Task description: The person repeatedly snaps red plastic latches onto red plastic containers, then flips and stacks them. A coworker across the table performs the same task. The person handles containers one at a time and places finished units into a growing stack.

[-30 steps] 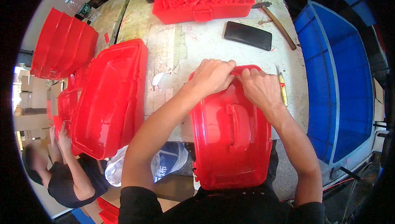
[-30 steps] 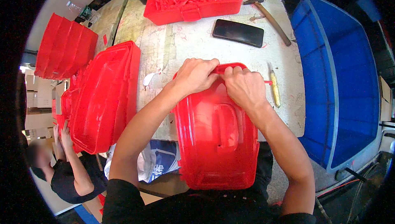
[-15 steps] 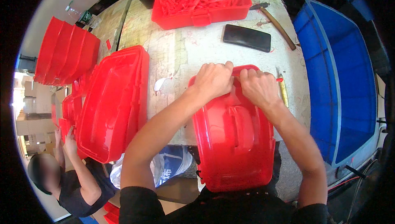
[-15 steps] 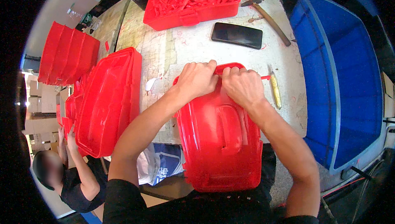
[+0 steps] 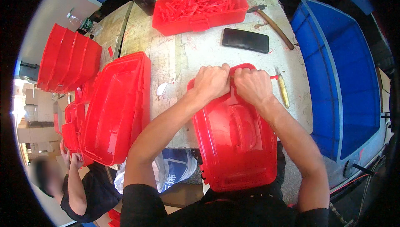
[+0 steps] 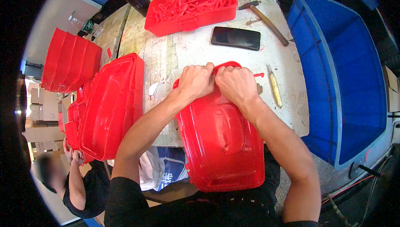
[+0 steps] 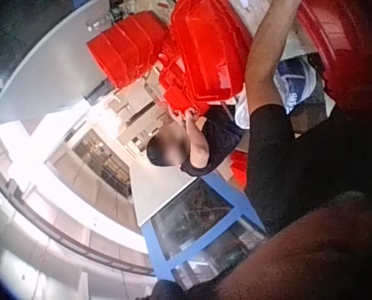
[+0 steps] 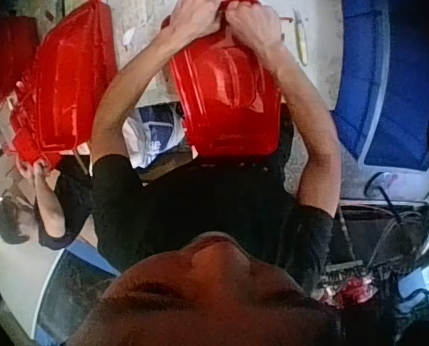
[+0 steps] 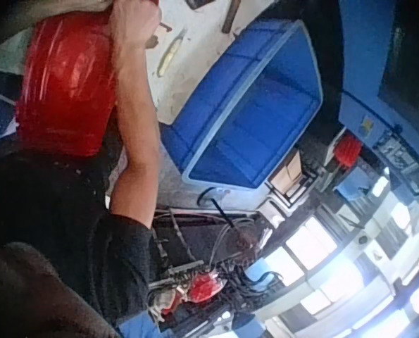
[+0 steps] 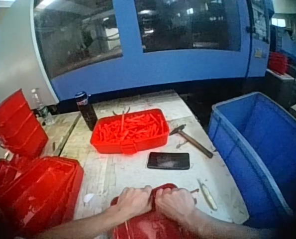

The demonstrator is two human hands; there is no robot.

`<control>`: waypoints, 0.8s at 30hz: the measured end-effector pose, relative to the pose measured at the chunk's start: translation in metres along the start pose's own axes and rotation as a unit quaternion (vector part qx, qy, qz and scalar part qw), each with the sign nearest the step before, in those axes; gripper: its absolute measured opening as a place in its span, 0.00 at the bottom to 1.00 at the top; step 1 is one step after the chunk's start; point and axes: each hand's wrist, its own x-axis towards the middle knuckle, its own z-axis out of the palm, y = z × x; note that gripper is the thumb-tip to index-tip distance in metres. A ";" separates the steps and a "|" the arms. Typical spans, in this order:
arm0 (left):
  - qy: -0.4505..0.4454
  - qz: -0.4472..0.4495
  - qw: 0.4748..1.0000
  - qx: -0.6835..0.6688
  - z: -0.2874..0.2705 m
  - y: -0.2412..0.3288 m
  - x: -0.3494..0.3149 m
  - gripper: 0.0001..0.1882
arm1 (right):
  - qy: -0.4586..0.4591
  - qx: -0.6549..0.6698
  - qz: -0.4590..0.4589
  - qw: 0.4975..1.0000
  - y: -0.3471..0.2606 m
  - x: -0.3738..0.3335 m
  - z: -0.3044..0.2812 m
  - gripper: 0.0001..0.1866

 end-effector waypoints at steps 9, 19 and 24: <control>0.010 -0.016 1.000 0.005 0.008 0.000 0.002 0.10 | -0.024 0.027 0.053 0.998 -0.003 0.002 0.005 0.05; 0.038 -0.022 0.999 -0.002 0.005 -0.001 -0.001 0.10 | -0.008 -0.047 -0.017 0.999 -0.013 0.007 -0.013 0.07; 0.049 -0.026 0.998 -0.007 0.005 0.000 0.003 0.09 | -0.022 -0.029 0.016 0.999 -0.015 0.009 -0.007 0.06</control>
